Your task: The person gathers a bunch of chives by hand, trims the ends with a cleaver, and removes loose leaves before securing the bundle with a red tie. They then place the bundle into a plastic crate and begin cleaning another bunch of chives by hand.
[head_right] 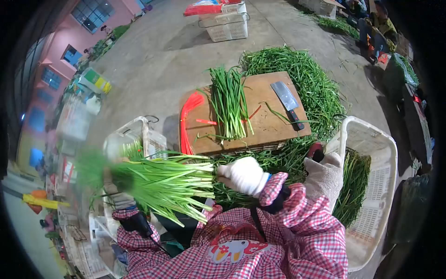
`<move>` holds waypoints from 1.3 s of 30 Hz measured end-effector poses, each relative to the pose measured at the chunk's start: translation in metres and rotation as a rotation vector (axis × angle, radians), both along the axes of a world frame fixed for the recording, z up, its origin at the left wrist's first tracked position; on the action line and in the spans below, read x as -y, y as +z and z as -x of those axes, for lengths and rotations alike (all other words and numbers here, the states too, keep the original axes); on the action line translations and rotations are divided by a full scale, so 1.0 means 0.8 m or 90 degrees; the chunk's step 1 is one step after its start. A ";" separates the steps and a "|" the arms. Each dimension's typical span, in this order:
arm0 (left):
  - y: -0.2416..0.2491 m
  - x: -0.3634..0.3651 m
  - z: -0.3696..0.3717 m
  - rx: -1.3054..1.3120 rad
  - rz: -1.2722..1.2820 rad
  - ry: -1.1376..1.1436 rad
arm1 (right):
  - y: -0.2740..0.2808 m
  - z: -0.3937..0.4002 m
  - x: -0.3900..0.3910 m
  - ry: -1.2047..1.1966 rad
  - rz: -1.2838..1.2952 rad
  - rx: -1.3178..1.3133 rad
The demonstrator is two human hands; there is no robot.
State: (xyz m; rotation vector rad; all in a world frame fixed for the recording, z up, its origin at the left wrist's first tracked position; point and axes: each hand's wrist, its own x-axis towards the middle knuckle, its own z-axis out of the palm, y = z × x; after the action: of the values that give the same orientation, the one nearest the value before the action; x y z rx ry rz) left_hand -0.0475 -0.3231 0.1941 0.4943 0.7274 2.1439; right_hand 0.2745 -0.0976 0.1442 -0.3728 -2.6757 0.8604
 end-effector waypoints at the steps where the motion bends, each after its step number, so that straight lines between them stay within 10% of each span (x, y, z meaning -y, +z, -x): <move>1: 0.000 0.000 0.001 0.005 -0.022 -0.005 | -0.009 -0.013 -0.008 0.005 0.005 0.000; 4: -0.014 0.022 0.029 0.023 0.022 0.056 | -0.034 -0.064 -0.035 0.012 -0.054 0.175; 7: 0.007 0.018 0.017 0.030 0.110 0.209 | -0.057 -0.104 -0.060 0.056 -0.205 0.700; 9: 0.011 0.016 0.012 -0.023 0.142 0.258 | -0.029 -0.105 -0.052 0.029 -0.118 0.693; 11: 0.011 0.013 0.006 -0.038 0.123 0.237 | -0.010 -0.095 -0.022 0.000 0.085 0.346; 13: 0.013 0.006 -0.007 -0.038 0.048 0.166 | 0.027 -0.066 0.022 -0.058 0.956 0.077; 18: -0.004 0.024 -0.001 0.098 0.051 0.141 | 0.032 0.008 0.074 -0.023 1.226 -0.175; 20: -0.021 -0.004 -0.034 0.042 0.037 0.040 | 0.041 0.020 0.083 -0.236 1.173 -0.139; 24: 0.032 -0.120 -0.154 -0.193 0.188 0.095 | -0.051 0.069 0.110 -0.019 1.336 -0.511; 25: 0.044 -0.135 -0.175 -0.217 0.196 0.085 | -0.094 0.088 0.107 -0.194 1.303 -0.468; 39: 0.076 -0.154 -0.206 -0.317 0.231 0.135 | 0.000 -0.003 0.081 -0.251 1.098 -0.436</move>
State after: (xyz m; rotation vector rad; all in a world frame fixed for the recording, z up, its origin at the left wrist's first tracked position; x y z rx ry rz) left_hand 0.1169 -0.2002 0.2552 0.7908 1.4701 2.0246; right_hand 0.2766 -0.1625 0.1442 -0.6800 -0.6728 2.3055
